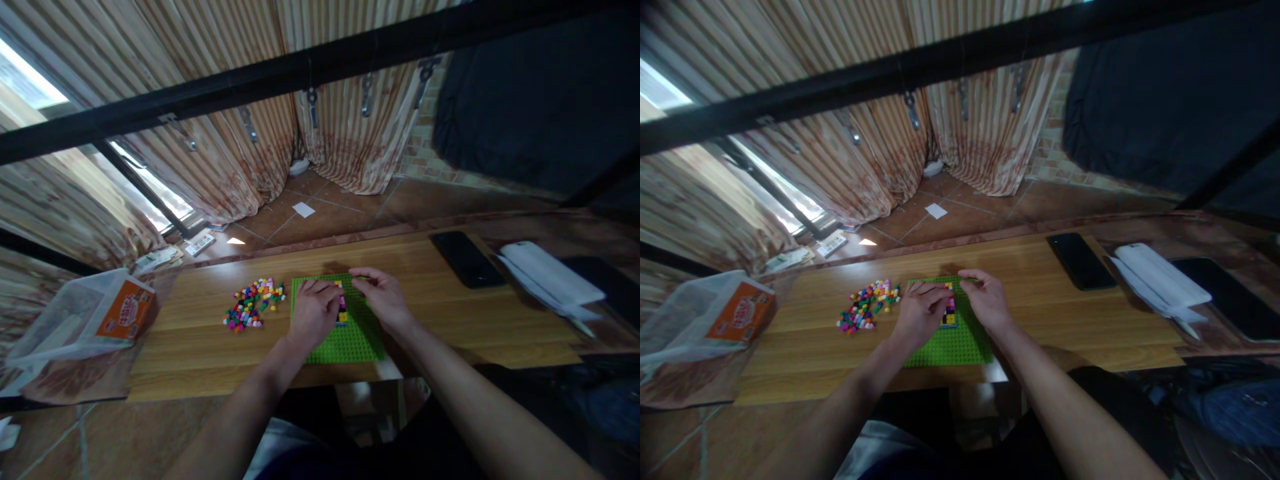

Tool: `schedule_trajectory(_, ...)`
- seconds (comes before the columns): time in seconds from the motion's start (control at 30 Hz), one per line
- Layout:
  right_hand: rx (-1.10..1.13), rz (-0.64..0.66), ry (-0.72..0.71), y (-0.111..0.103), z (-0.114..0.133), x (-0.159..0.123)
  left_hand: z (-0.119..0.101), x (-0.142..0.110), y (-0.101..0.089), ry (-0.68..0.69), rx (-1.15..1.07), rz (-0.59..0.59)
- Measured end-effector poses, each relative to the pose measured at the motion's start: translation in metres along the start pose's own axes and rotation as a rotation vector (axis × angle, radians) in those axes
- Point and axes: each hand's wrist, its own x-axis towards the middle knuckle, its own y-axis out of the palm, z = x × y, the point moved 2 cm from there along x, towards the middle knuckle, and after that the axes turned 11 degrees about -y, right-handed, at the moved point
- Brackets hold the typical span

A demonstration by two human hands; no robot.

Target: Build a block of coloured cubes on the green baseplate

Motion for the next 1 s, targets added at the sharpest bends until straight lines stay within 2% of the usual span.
schedule_trajectory(0.17, -0.031, 0.045, 0.018, 0.002, -0.001, -0.002, -0.002, 0.004, -0.002, -0.011, 0.09, 0.035)
schedule_trajectory(0.4, -0.051, 0.198, -0.005, 0.006, -0.001, -0.006, -0.005, 0.01, -0.01, 0.102, 0.145, 0.093)
schedule_trajectory(0.53, -0.069, 0.205, -0.042, 0.008, -0.003, -0.007, -0.007, 0.012, -0.012, 0.124, 0.178, 0.13)
schedule_trajectory(1.0, -0.075, 0.205, -0.014, 0.008, -0.009, -0.007, -0.002, 0.005, -0.004, -0.068, 0.122, 0.023)
